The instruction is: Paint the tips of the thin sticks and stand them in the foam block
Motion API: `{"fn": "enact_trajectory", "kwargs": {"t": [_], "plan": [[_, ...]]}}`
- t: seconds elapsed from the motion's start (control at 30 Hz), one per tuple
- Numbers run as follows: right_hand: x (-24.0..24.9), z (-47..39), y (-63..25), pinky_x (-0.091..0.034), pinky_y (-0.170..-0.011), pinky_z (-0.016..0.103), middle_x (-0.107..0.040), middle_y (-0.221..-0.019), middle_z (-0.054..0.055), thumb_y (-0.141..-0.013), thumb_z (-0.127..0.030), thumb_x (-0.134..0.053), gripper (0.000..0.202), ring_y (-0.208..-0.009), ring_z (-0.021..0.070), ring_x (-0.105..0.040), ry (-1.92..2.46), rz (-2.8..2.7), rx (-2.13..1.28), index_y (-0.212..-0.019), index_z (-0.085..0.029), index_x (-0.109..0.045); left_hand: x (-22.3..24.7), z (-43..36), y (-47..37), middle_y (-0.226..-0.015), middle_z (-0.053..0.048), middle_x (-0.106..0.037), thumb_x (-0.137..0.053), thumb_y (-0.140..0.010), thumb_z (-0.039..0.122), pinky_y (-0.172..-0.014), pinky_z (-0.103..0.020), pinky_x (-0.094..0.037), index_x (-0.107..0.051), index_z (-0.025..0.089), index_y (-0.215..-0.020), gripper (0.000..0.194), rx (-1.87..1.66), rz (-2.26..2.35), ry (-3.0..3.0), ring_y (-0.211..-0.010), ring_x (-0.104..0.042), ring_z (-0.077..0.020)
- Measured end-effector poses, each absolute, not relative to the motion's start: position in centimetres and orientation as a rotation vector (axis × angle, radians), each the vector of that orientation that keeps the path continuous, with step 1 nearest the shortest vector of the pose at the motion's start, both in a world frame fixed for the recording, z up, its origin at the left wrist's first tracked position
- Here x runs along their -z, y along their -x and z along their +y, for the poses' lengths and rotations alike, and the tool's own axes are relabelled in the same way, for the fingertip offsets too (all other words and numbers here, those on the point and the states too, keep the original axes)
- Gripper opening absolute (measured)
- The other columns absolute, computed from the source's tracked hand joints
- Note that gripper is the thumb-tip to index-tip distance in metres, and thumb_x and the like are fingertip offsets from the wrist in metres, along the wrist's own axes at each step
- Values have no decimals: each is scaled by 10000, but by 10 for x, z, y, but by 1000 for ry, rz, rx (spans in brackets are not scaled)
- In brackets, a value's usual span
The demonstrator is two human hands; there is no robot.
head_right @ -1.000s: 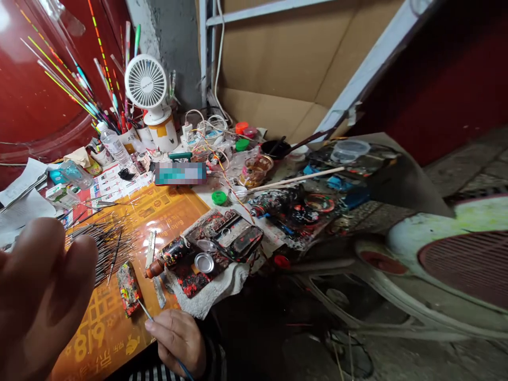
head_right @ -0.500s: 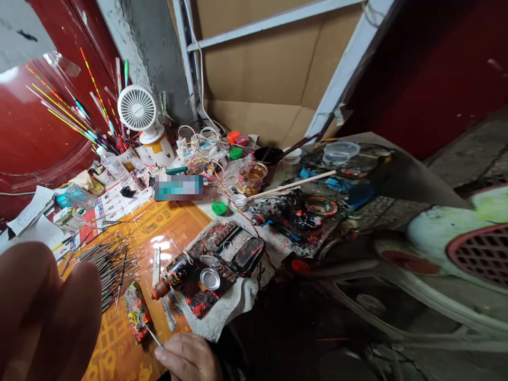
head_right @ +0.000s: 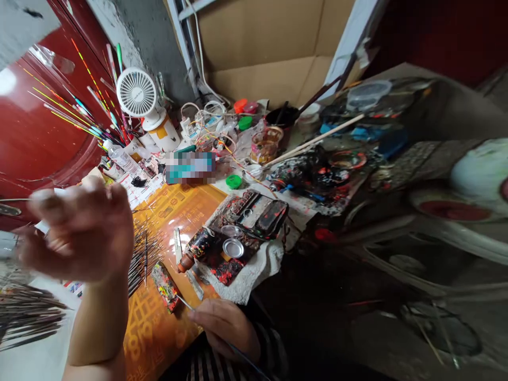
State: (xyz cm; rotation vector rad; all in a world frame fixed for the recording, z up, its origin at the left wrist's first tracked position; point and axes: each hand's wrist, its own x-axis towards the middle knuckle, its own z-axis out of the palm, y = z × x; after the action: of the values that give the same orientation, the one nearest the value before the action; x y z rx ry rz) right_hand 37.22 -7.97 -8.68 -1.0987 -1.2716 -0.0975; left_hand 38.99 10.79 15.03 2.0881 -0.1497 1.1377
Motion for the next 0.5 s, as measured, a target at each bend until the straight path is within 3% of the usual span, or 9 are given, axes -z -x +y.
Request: {"fn": "enact_trajectory", "kwargs": {"t": [0.1,0.27,0.37,0.5], "plan": [[83,-76,-374,-603,-686,279,-715,-922,92,-923,-103,-423,406,-778,189,-706,1058,-1305,88,-1294,-146,-582,-125,135,-433,-936,-8,-661,-350,-1032,432,-838,-353,-533,-587,274,-997,287,-1076,-215,-2208,-895,-617,-162],[80,-76,-379,-611,-746,299,-716,-936,109,-930,-111,-424,383,-831,193,-709,1030,-1360,106,-1281,-118,-578,-63,169,-498,-1108,-70,-695,-489,-968,371,-984,-410,-482,-576,214,-1202,296,-606,-76,-2774,-1083,-544,-234],[81,-75,-377,-610,-756,306,-717,-937,108,-910,-90,-421,413,-840,195,-715,1053,-1343,124,-1295,-119,-571,-37,166,-523,-1117,-84,-700,-528,-937,297,-1013,-415,-444,-548,182,-1247,331,-423,-75,-2945,-1105,-509,-259],[83,-71,-374,-606,-714,295,-711,-905,94,-867,-54,-413,459,-789,189,-706,1060,-1291,167,-1291,-132,-571,-28,163,-530,-1084,-82,-697,-534,-937,302,-978,-407,-432,-555,206,-1170,253,-353,-21,-3036,-1064,-498,-269]]}}
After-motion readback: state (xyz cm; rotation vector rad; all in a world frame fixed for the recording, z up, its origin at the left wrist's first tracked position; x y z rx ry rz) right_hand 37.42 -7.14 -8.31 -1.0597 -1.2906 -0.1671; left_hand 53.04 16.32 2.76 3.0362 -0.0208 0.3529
